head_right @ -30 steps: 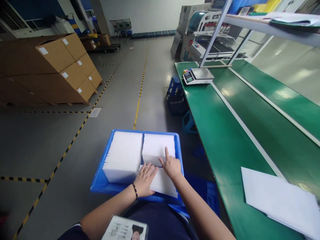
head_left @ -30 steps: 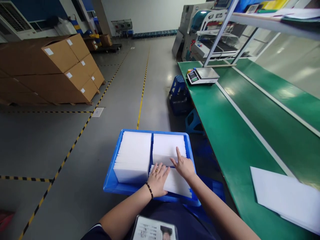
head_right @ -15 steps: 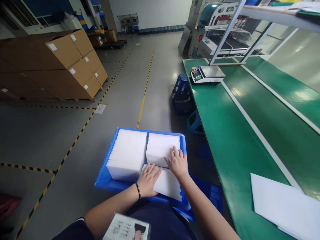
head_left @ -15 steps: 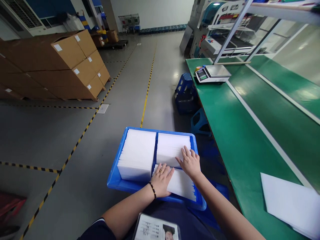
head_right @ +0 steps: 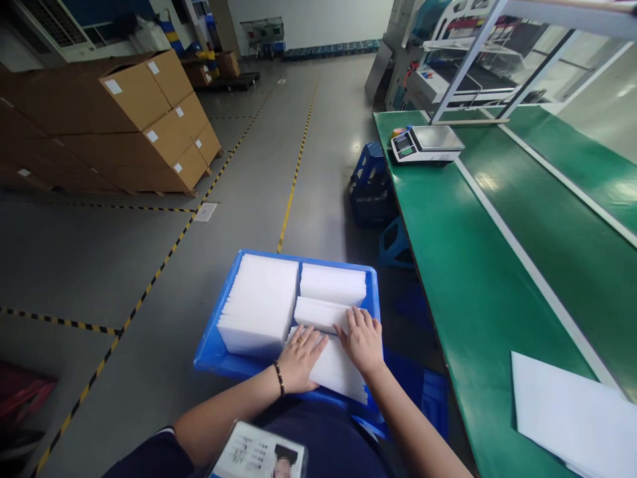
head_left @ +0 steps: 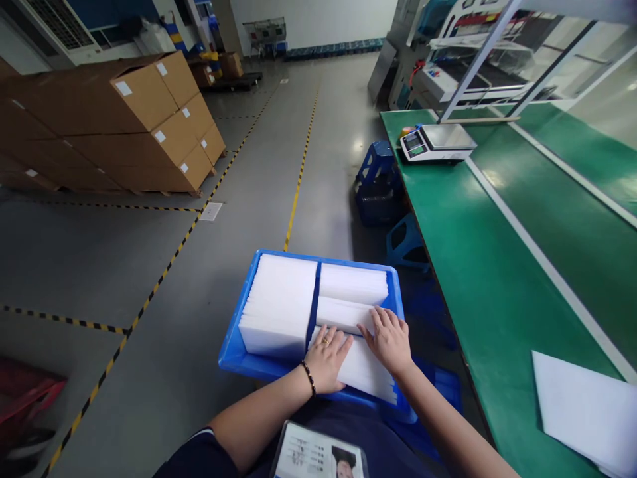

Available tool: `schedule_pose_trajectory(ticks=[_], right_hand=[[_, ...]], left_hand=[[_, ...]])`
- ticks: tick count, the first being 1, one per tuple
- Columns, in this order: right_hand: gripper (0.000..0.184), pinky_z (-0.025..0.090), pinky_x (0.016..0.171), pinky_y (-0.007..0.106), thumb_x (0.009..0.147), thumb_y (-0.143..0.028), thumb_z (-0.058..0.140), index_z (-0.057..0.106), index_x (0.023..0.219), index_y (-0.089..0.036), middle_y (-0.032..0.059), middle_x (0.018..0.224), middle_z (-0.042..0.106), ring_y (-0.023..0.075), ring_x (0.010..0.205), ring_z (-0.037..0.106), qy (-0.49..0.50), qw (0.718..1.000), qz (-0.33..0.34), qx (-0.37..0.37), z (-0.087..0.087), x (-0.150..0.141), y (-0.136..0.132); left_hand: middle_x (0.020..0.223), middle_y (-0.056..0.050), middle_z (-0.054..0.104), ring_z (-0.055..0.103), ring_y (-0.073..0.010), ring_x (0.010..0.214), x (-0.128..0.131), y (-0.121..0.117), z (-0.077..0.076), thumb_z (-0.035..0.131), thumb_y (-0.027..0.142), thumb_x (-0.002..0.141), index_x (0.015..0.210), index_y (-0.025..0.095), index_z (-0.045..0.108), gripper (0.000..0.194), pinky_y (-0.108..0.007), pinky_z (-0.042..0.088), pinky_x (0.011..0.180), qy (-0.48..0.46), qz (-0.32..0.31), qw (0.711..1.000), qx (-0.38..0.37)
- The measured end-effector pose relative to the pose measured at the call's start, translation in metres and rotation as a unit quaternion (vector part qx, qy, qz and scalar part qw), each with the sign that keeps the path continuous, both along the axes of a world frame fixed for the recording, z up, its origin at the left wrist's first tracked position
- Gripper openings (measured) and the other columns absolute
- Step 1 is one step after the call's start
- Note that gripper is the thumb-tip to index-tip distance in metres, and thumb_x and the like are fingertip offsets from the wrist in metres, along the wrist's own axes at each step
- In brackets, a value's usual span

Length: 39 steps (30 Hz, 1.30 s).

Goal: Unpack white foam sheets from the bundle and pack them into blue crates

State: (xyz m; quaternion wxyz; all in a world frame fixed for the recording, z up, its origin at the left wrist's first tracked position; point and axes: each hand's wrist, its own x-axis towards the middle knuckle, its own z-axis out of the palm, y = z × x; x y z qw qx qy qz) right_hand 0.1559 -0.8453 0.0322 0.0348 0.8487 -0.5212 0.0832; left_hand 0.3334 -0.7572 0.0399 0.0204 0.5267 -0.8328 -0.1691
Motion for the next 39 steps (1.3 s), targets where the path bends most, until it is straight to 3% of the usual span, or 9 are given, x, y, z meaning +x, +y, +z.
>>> schedule_pose_trajectory(ticks=[28,39], right_hand=[[0.044,0.028,0.093,0.039,0.085,-0.041,0.042,0.051,0.114,-0.01,0.0137,0.121,0.052,0.0263,0.116,0.038,0.005,1.0,-0.002,-0.005,-0.009,-0.002,0.003],[0.047,0.025,0.099,0.045,0.084,-0.048,0.041,0.055,0.112,-0.012,0.016,0.132,0.042,0.0292,0.124,0.032,0.027,1.0,0.004,-0.015,-0.018,-0.005,0.0]], left_hand=[[0.14,-0.014,0.028,0.012,-0.0295,0.133,0.001,-0.001,0.0,0.059,0.058,0.064,0.139,0.015,0.008,0.1,-0.043,0.0,0.109,-0.007,-0.011,1.0,0.011],[0.141,-0.013,0.027,0.011,-0.0287,0.133,0.001,0.0,-0.001,0.06,0.058,0.063,0.139,0.016,0.009,0.101,-0.043,0.001,0.109,-0.002,-0.007,1.0,0.008]])
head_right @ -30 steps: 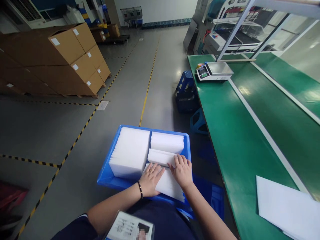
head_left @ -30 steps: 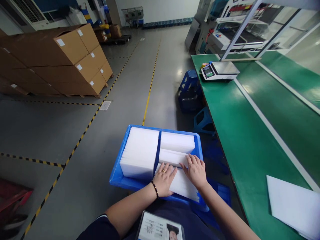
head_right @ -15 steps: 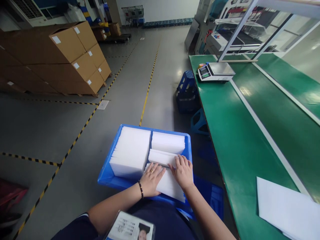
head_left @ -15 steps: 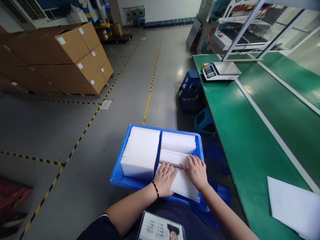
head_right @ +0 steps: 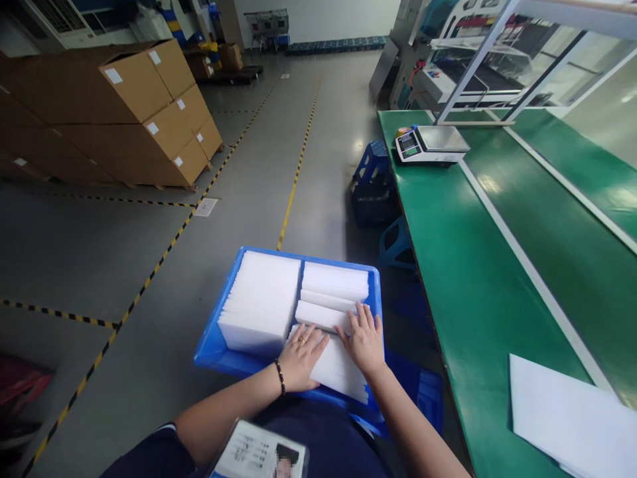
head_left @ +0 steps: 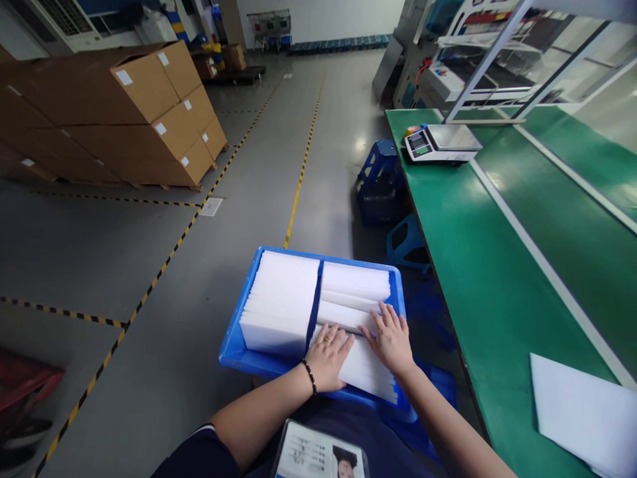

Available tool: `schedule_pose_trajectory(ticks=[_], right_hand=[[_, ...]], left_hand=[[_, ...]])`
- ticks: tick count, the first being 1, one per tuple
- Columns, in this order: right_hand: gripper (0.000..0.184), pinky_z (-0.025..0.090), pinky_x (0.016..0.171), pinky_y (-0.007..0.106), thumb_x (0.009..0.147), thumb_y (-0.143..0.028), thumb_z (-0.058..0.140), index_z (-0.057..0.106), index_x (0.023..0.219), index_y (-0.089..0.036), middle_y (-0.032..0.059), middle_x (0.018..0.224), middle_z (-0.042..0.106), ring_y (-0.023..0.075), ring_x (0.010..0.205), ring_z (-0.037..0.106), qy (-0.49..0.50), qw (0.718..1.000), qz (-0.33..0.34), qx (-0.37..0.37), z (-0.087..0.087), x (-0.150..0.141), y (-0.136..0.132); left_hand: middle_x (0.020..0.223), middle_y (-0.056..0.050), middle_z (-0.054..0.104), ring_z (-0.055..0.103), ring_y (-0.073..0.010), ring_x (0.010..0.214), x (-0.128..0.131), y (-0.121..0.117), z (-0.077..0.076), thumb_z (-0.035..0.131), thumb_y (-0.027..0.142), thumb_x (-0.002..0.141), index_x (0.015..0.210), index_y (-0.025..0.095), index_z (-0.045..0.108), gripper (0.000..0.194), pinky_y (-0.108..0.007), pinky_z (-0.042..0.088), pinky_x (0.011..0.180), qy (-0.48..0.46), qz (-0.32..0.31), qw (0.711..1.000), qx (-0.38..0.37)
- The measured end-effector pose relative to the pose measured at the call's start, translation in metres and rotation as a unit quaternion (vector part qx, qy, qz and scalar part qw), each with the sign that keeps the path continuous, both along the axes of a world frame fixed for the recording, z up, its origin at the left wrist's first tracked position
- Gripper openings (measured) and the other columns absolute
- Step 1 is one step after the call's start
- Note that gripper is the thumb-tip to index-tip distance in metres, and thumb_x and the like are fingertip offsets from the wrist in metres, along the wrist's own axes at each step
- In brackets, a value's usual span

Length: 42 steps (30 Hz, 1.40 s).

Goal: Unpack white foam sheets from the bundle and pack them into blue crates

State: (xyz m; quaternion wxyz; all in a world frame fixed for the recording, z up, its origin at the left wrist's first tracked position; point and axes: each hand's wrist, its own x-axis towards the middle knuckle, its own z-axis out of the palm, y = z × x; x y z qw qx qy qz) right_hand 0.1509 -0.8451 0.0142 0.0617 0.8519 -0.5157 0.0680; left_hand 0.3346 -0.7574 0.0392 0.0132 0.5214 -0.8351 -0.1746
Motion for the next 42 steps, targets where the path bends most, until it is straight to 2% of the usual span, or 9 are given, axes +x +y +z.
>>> schedule_pose_trajectory(ticks=[7,9,13,15,17,20,25,32,42], right_hand=[[0.047,0.023,0.1,0.051,0.084,-0.046,0.041,0.055,0.111,-0.01,0.0194,0.135,0.036,0.0322,0.127,0.026,-0.043,0.999,0.005,0.009,-0.003,0.001,0.001],[0.047,0.025,0.101,0.049,0.085,-0.045,0.04,0.055,0.11,-0.008,0.02,0.128,0.045,0.0303,0.122,0.035,-0.081,0.995,0.022,0.046,-0.005,0.0,0.0],[0.05,0.038,0.094,0.037,0.084,-0.047,0.041,0.051,0.112,-0.008,0.0159,0.108,0.058,0.022,0.103,0.052,-0.117,0.986,0.043,0.115,-0.003,0.002,-0.006],[0.057,0.044,0.085,0.032,0.084,-0.049,0.038,0.043,0.122,-0.006,0.0144,0.104,0.06,0.0198,0.095,0.057,-0.116,0.984,0.024,0.132,0.001,0.007,-0.012],[0.064,0.048,0.074,0.03,0.087,-0.049,0.03,0.028,0.133,-0.005,0.0139,0.102,0.061,0.0187,0.085,0.06,-0.112,0.983,-0.012,0.148,0.005,0.016,-0.019],[0.067,0.047,0.06,0.029,0.088,-0.05,0.024,0.009,0.14,-0.009,0.0129,0.096,0.063,0.0199,0.073,0.062,-0.092,0.979,-0.067,0.17,0.008,0.031,-0.034],[0.076,0.044,0.052,0.031,0.085,-0.056,0.024,0.003,0.14,-0.007,0.0114,0.068,0.066,0.0238,0.058,0.062,-0.046,0.968,-0.116,0.219,0.006,0.043,-0.057],[0.081,0.045,0.057,0.032,0.083,-0.061,0.02,-0.003,0.14,-0.008,0.0135,0.071,0.067,0.0248,0.064,0.064,-0.013,0.957,-0.141,0.253,0.008,0.045,-0.062],[0.077,0.045,0.06,0.032,0.085,-0.059,0.018,-0.005,0.14,-0.01,0.013,0.073,0.067,0.0235,0.066,0.064,0.0,0.958,-0.144,0.247,0.006,0.044,-0.055]], left_hand=[[0.14,-0.013,0.028,0.012,-0.0293,0.133,-0.001,0.0,0.0,0.061,0.058,0.062,0.139,0.016,0.01,0.101,-0.043,0.002,0.109,-0.001,0.002,1.0,0.0],[0.14,-0.013,0.028,0.016,-0.0291,0.132,-0.002,0.0,0.0,0.061,0.058,0.062,0.139,0.017,0.01,0.101,-0.043,0.003,0.109,-0.004,0.007,1.0,0.005],[0.14,-0.014,0.029,0.022,-0.0287,0.129,-0.002,0.0,0.001,0.062,0.059,0.061,0.138,0.017,0.012,0.101,-0.041,0.005,0.109,-0.004,0.014,1.0,0.011],[0.139,-0.013,0.029,0.022,-0.0288,0.129,-0.002,0.0,0.002,0.062,0.058,0.061,0.138,0.018,0.013,0.1,-0.041,0.005,0.109,0.001,0.014,1.0,0.008],[0.139,-0.013,0.029,0.022,-0.0291,0.129,-0.002,0.0,0.003,0.062,0.058,0.061,0.138,0.018,0.014,0.099,-0.041,0.004,0.109,0.005,0.015,1.0,0.008],[0.139,-0.014,0.029,0.021,-0.0295,0.129,-0.002,0.0,0.004,0.061,0.058,0.062,0.138,0.017,0.015,0.098,-0.042,0.004,0.109,0.007,0.013,1.0,0.015],[0.139,-0.013,0.03,0.021,-0.0292,0.129,-0.002,0.0,0.006,0.059,0.059,0.063,0.138,0.016,0.017,0.095,-0.042,0.005,0.109,0.015,0.014,1.0,0.022],[0.14,-0.012,0.028,0.021,-0.0289,0.129,-0.001,-0.001,0.006,0.057,0.059,0.065,0.138,0.017,0.016,0.094,-0.042,0.006,0.109,0.026,0.017,0.999,0.024],[0.14,-0.012,0.029,0.021,-0.029,0.129,-0.002,-0.001,0.005,0.056,0.059,0.064,0.139,0.018,0.013,0.095,-0.042,0.005,0.109,0.024,0.016,0.999,0.029]])
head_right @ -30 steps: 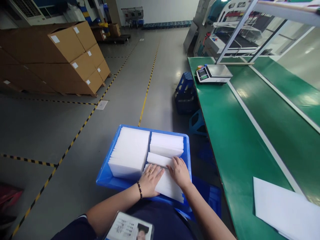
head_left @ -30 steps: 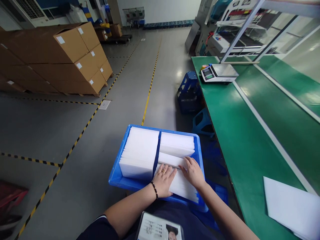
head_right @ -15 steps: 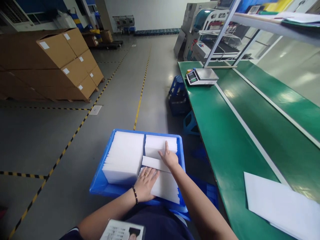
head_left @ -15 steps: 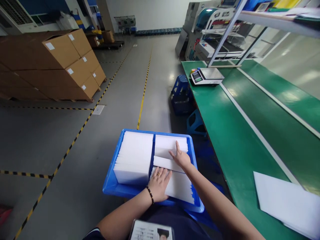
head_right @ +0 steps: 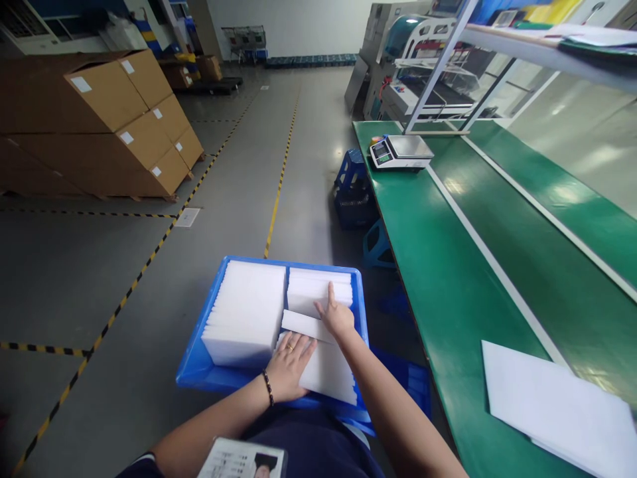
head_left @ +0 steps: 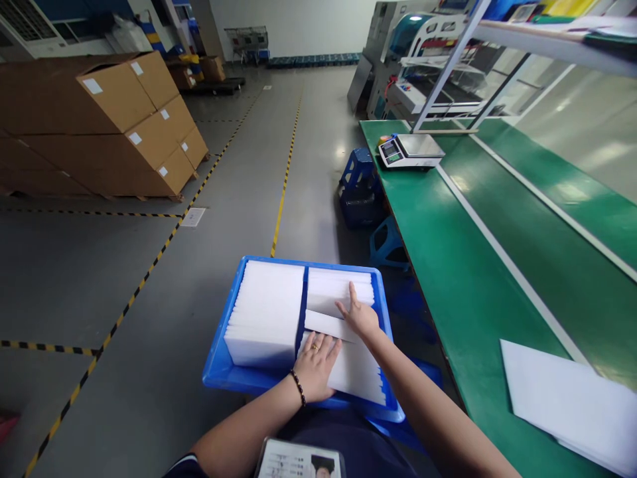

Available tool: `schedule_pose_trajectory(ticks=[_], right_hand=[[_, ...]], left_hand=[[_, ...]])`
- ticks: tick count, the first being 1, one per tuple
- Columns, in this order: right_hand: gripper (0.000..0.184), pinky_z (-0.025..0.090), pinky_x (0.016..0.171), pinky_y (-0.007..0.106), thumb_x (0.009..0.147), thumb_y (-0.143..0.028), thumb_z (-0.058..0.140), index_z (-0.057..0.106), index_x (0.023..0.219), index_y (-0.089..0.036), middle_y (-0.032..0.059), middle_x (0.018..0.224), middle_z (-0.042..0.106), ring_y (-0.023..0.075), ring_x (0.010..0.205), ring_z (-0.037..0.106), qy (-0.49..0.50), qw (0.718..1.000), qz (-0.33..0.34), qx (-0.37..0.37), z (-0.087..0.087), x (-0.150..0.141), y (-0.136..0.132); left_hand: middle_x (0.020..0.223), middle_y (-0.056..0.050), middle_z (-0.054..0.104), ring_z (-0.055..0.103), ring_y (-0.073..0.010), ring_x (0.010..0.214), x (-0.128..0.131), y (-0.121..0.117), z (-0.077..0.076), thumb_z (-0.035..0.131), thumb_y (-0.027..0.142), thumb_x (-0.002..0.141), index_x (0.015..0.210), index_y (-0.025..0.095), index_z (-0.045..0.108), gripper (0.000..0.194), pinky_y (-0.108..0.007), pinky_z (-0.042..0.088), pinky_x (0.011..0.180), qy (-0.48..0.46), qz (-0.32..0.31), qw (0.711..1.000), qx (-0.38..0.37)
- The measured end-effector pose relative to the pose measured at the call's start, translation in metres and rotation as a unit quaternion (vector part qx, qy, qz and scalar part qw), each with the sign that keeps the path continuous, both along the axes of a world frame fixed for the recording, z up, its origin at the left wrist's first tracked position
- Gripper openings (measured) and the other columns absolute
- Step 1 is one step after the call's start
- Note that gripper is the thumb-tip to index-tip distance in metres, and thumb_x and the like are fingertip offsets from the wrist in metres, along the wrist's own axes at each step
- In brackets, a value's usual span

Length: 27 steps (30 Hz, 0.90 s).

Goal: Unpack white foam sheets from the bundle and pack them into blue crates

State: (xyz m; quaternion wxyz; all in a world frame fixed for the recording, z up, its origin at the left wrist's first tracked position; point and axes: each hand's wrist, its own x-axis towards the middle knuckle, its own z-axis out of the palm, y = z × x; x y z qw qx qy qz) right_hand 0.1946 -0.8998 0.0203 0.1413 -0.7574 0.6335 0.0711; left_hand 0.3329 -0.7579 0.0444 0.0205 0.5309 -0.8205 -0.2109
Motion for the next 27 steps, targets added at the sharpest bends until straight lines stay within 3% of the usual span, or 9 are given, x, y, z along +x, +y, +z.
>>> schedule_pose_trajectory(ticks=[17,23,27], right_hand=[[0.078,0.045,0.058,0.032,0.084,-0.06,0.018,0.0,0.14,-0.009,0.0126,0.073,0.067,0.0238,0.066,0.064,0.002,1.0,-0.004,-0.015,0.002,0.0003,0.0043],[0.078,0.044,0.059,0.031,0.084,-0.059,0.017,0.001,0.14,-0.007,0.0137,0.075,0.067,0.0242,0.068,0.065,0.004,1.0,-0.009,-0.012,0.0053,0.002,0.0049],[0.076,0.044,0.06,0.032,0.085,-0.059,0.018,0.0,0.14,-0.01,0.0135,0.076,0.067,0.0243,0.069,0.065,0.005,1.0,-0.005,-0.016,0.0046,0.0019,0.0044]], left_hand=[[0.141,-0.011,0.027,0.019,-0.0282,0.13,0.005,-0.0019,0.006,0.058,0.057,0.062,0.138,0.018,0.012,0.097,-0.043,0.005,0.109,-0.002,-0.028,0.999,0.019],[0.147,-0.012,0.009,-0.005,-0.0289,0.134,0.0089,-0.004,0.0086,0.056,0.055,0.065,0.137,0.015,0.019,0.09,-0.046,-0.002,0.108,0.006,-0.054,0.999,-0.004],[0.147,-0.017,0.005,-0.008,-0.0257,0.134,0.0089,-0.005,0.0041,0.059,0.052,0.062,0.135,0.009,0.022,0.093,-0.041,-0.001,0.109,0.008,-0.07,0.997,-0.013]])
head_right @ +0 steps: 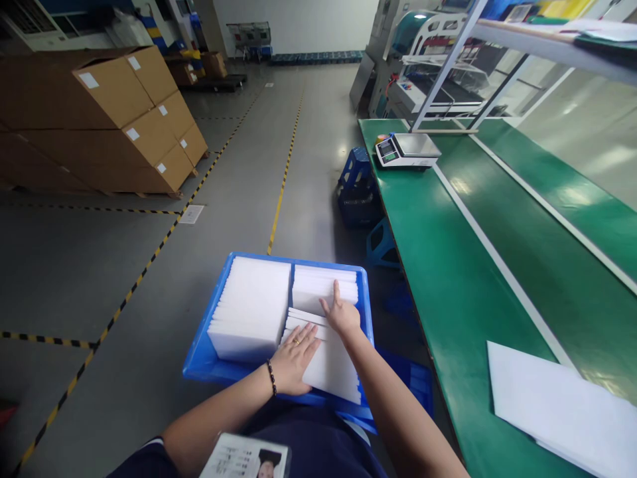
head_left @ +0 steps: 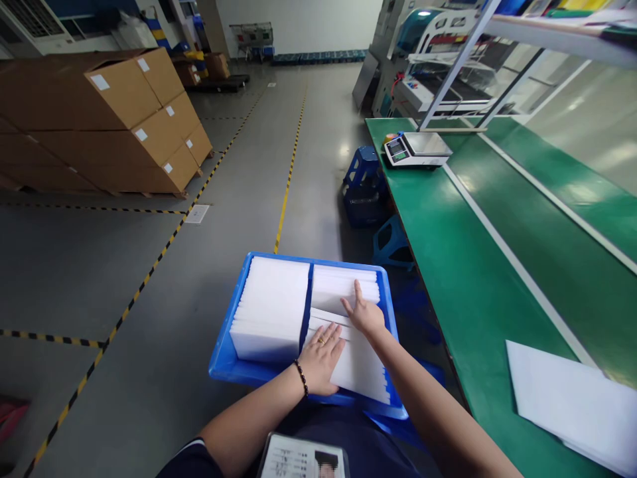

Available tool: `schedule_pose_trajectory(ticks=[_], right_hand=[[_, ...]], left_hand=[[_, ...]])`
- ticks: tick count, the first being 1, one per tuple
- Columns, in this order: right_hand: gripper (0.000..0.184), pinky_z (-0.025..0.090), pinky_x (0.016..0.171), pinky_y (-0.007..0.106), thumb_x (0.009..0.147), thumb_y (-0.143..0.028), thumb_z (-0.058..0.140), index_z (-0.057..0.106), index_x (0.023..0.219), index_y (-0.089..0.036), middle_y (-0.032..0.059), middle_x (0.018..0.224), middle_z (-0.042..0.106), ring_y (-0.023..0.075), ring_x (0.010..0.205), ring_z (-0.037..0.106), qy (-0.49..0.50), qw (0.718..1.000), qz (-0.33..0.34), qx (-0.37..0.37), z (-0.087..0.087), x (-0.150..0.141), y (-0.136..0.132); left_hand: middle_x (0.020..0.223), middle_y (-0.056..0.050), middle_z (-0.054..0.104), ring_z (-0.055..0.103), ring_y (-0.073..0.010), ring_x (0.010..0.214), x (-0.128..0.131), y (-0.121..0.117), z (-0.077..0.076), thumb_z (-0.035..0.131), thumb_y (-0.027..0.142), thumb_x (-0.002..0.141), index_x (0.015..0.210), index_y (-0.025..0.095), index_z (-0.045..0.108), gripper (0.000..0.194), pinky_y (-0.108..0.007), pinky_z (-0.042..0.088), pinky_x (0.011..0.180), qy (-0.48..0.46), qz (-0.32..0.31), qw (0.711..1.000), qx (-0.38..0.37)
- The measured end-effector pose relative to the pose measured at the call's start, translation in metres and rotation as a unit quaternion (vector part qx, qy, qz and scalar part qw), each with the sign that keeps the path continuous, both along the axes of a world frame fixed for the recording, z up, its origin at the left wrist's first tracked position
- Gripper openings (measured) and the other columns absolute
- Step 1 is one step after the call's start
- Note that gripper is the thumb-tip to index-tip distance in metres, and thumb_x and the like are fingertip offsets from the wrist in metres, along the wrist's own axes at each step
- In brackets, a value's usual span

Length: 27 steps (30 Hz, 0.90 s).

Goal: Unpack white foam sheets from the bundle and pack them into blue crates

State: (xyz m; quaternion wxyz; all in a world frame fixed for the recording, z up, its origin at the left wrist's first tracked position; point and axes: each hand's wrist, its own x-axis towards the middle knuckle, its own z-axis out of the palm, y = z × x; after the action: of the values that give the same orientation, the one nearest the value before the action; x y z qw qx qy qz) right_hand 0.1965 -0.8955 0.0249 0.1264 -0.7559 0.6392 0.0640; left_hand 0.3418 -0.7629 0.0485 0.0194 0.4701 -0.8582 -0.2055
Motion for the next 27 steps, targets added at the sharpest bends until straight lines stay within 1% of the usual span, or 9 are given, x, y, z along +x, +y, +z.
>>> schedule_pose_trajectory(ticks=[4,9,14,21,27], right_hand=[[0.076,0.044,0.058,0.032,0.085,-0.059,0.015,0.001,0.14,-0.01,0.0126,0.071,0.067,0.0247,0.066,0.064,0.003,1.0,-0.002,-0.004,-0.0016,-0.0001,-0.0026],[0.079,0.044,0.058,0.033,0.084,-0.06,0.013,-0.004,0.14,-0.008,0.0135,0.072,0.067,0.0262,0.067,0.064,0.005,1.0,0.0,-0.013,-0.0024,-0.0005,-0.0038],[0.081,0.044,0.058,0.032,0.084,-0.06,0.013,-0.006,0.139,-0.004,0.0143,0.071,0.067,0.0257,0.066,0.064,0.01,1.0,0.0,-0.01,-0.0026,-0.0007,-0.004],[0.08,0.044,0.058,0.032,0.085,-0.059,0.016,-0.008,0.139,-0.005,0.0135,0.072,0.067,0.025,0.066,0.064,0.017,1.0,-0.001,-0.013,-0.0036,-0.0008,-0.002],[0.078,0.044,0.055,0.031,0.085,-0.059,0.016,-0.005,0.14,-0.007,0.0123,0.068,0.066,0.0245,0.063,0.064,0.023,1.0,0.0,-0.021,-0.0045,-0.0013,0.0025]], left_hand=[[0.147,-0.016,0.003,-0.007,-0.0245,0.134,-0.0002,0.0007,-0.0033,0.059,0.053,0.062,0.135,0.009,0.021,0.093,-0.04,-0.001,0.109,0.006,0.001,1.0,-0.001],[0.147,-0.016,0.001,-0.008,-0.0256,0.134,-0.0005,0.0001,-0.0024,0.061,0.052,0.06,0.133,0.008,0.023,0.093,-0.039,-0.002,0.109,0.002,0.002,1.0,-0.002],[0.147,-0.016,0.0,-0.01,-0.0253,0.134,-0.0004,-0.0003,-0.0022,0.058,0.053,0.062,0.134,0.009,0.021,0.092,-0.04,-0.002,0.109,-0.006,-0.004,1.0,0.001],[0.147,-0.017,0.002,-0.009,-0.026,0.134,-0.0004,0.0007,-0.0055,0.057,0.054,0.063,0.134,0.008,0.021,0.092,-0.04,-0.004,0.109,-0.001,-0.008,1.0,-0.01],[0.147,-0.017,0.003,-0.007,-0.0266,0.134,-0.0007,0.0013,-0.008,0.058,0.053,0.062,0.133,0.008,0.023,0.092,-0.04,-0.003,0.109,0.007,-0.006,1.0,-0.02]])
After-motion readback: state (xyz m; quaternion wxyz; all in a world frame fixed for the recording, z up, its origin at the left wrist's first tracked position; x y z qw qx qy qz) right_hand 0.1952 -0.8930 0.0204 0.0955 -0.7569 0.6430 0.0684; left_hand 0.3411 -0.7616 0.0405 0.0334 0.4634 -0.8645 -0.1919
